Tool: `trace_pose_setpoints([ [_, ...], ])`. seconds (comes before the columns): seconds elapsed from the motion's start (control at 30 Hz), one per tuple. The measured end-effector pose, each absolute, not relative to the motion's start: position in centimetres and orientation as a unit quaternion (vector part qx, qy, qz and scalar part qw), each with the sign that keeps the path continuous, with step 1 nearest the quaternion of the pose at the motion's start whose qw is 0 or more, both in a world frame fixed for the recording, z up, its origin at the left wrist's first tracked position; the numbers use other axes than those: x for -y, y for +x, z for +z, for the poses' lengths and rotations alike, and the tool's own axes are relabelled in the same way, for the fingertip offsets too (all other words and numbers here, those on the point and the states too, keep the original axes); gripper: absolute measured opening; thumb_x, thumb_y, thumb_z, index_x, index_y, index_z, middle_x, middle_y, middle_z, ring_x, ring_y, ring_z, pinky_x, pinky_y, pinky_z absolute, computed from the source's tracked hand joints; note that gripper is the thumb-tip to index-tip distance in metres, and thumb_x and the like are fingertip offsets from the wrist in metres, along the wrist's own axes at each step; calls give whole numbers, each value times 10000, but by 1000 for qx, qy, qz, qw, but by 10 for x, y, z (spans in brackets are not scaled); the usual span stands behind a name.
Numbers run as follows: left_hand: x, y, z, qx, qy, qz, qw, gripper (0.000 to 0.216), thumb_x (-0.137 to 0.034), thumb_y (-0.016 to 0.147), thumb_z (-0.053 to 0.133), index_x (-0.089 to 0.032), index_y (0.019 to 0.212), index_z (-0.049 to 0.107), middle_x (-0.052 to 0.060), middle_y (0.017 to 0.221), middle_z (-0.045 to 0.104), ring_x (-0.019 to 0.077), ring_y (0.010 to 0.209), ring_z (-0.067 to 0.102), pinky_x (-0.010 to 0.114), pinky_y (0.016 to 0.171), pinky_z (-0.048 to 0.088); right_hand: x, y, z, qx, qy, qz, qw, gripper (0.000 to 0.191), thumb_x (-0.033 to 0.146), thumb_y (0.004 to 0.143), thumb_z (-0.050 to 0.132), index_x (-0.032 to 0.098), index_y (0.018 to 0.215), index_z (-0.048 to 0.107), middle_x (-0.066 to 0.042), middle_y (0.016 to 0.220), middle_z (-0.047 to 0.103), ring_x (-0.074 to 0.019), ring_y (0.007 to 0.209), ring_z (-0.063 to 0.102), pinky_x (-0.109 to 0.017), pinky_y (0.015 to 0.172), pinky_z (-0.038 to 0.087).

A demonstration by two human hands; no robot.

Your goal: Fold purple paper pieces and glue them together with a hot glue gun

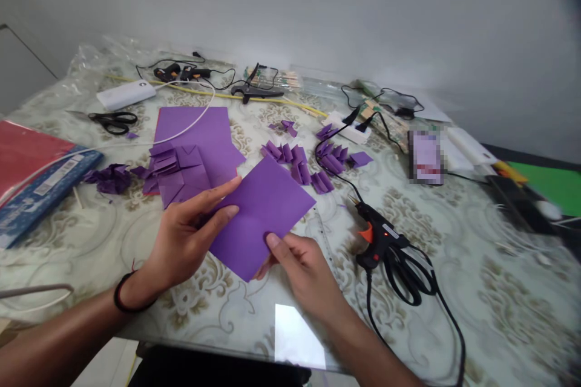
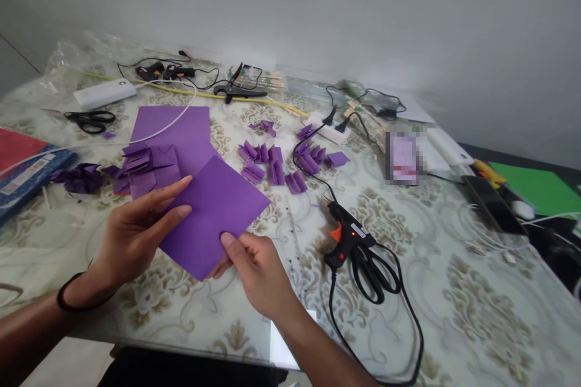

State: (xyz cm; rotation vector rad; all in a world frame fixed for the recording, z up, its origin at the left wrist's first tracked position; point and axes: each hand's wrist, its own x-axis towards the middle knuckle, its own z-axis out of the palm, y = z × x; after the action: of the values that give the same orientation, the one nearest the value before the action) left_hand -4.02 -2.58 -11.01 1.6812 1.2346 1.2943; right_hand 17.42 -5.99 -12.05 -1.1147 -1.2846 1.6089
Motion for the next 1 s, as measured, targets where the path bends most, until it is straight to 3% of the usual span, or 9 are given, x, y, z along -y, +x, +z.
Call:
trace_pose_setpoints([
  [0.17, 24, -40, -111, -471, 637, 497, 354, 396, -281, 974, 798, -376, 1358, 781, -30, 1183, 862, 132, 766, 799, 177, 611, 621, 57, 177, -120, 510, -444, 618, 402, 611, 696, 1009, 632, 221, 641, 739, -30, 605, 745, -174, 576, 699, -300, 679, 586],
  [0.43, 24, -39, -107, -472, 629, 502, 359, 372, -307, 957, 813, -334, 1328, 803, 0, 1167, 866, 198, 933, 836, 231, 729, 684, 56, 180, -121, 502, -477, 578, 432, 613, 708, 998, 637, 217, 639, 709, -30, 590, 718, -185, 597, 687, -305, 658, 551],
  [0.63, 24, -40, -105, -481, 637, 487, 354, 344, -349, 987, 778, -308, 1327, 806, 15, 1135, 872, 175, 825, 834, 188, 644, 660, 55, 182, -124, 490, -490, 560, 454, 572, 686, 998, 654, 216, 677, 699, -26, 621, 722, -181, 589, 656, -306, 621, 513],
  [0.8, 25, -39, -105, -475, 637, 490, 358, 334, -350, 980, 784, -320, 1312, 813, 18, 1246, 841, 219, 1056, 841, 223, 830, 688, 53, 184, -127, 483, -490, 554, 469, 562, 656, 1013, 656, 211, 672, 695, -28, 639, 724, -183, 629, 667, -305, 650, 508],
  [1.0, 25, -41, -105, -472, 644, 482, 361, 333, -354, 987, 782, -315, 1317, 810, 23, 1280, 824, 232, 1131, 828, 262, 929, 682, 52, 189, -126, 476, -495, 534, 493, 581, 669, 1030, 618, 213, 679, 700, -25, 613, 710, -192, 633, 690, -317, 682, 520],
])
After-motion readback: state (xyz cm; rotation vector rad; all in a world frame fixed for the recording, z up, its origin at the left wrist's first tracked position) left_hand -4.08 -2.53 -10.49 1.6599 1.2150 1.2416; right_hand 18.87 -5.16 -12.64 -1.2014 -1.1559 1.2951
